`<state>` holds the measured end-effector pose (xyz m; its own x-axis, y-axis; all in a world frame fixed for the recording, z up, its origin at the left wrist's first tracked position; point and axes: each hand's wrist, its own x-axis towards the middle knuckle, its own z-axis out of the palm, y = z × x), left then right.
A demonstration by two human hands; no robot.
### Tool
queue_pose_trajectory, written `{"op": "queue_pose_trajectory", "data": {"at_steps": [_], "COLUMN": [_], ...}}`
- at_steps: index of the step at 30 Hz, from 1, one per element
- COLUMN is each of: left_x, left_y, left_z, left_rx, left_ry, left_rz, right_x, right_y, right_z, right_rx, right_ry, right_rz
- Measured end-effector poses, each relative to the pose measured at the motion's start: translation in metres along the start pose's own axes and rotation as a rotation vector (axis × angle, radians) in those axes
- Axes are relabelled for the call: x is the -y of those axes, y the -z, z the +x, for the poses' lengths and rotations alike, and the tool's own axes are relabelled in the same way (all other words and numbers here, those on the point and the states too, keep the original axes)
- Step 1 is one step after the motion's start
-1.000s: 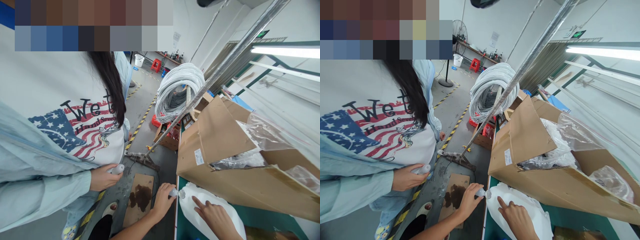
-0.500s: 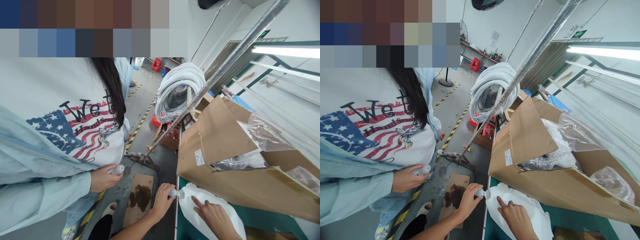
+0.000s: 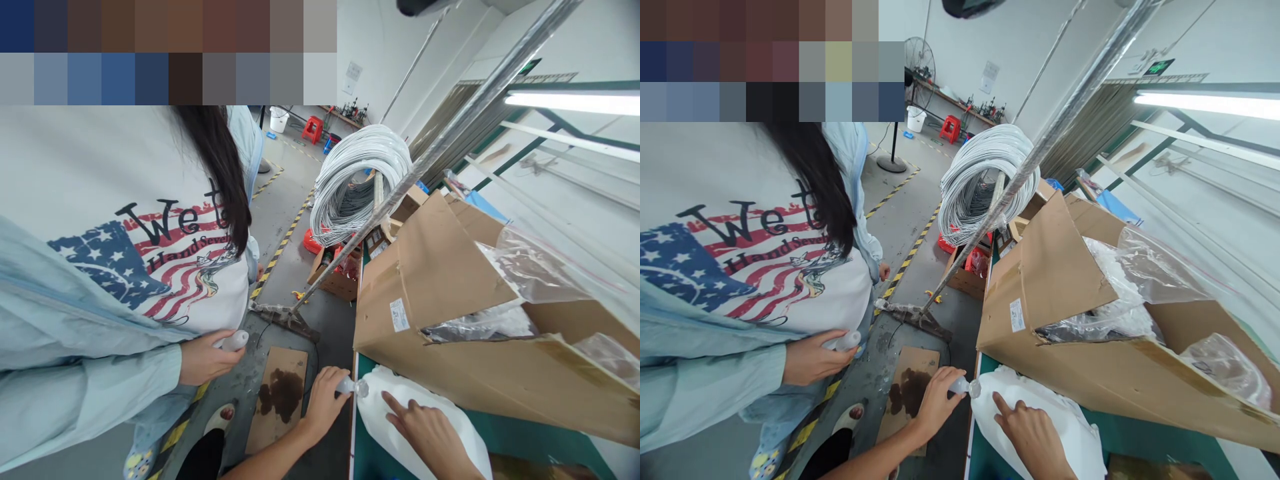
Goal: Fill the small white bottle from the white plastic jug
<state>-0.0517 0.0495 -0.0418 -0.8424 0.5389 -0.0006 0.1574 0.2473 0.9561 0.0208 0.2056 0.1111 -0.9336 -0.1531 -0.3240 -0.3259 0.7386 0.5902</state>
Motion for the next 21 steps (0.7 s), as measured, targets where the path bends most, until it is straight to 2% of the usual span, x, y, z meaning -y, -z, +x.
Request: {"op": "queue_pose_trajectory", "data": {"at_steps": [21], "left_x": [0.0029], "left_y": [-0.0051], "left_z": [-0.0013], "left_rx": [-0.013], "left_ry": [-0.001], "left_rz": [0.012], "right_x": [-0.0021], "right_y": [0.0004], "right_z": [0.0005], "right_rx": [0.009], "right_ry": [0.010], "right_rz": [0.006]}}
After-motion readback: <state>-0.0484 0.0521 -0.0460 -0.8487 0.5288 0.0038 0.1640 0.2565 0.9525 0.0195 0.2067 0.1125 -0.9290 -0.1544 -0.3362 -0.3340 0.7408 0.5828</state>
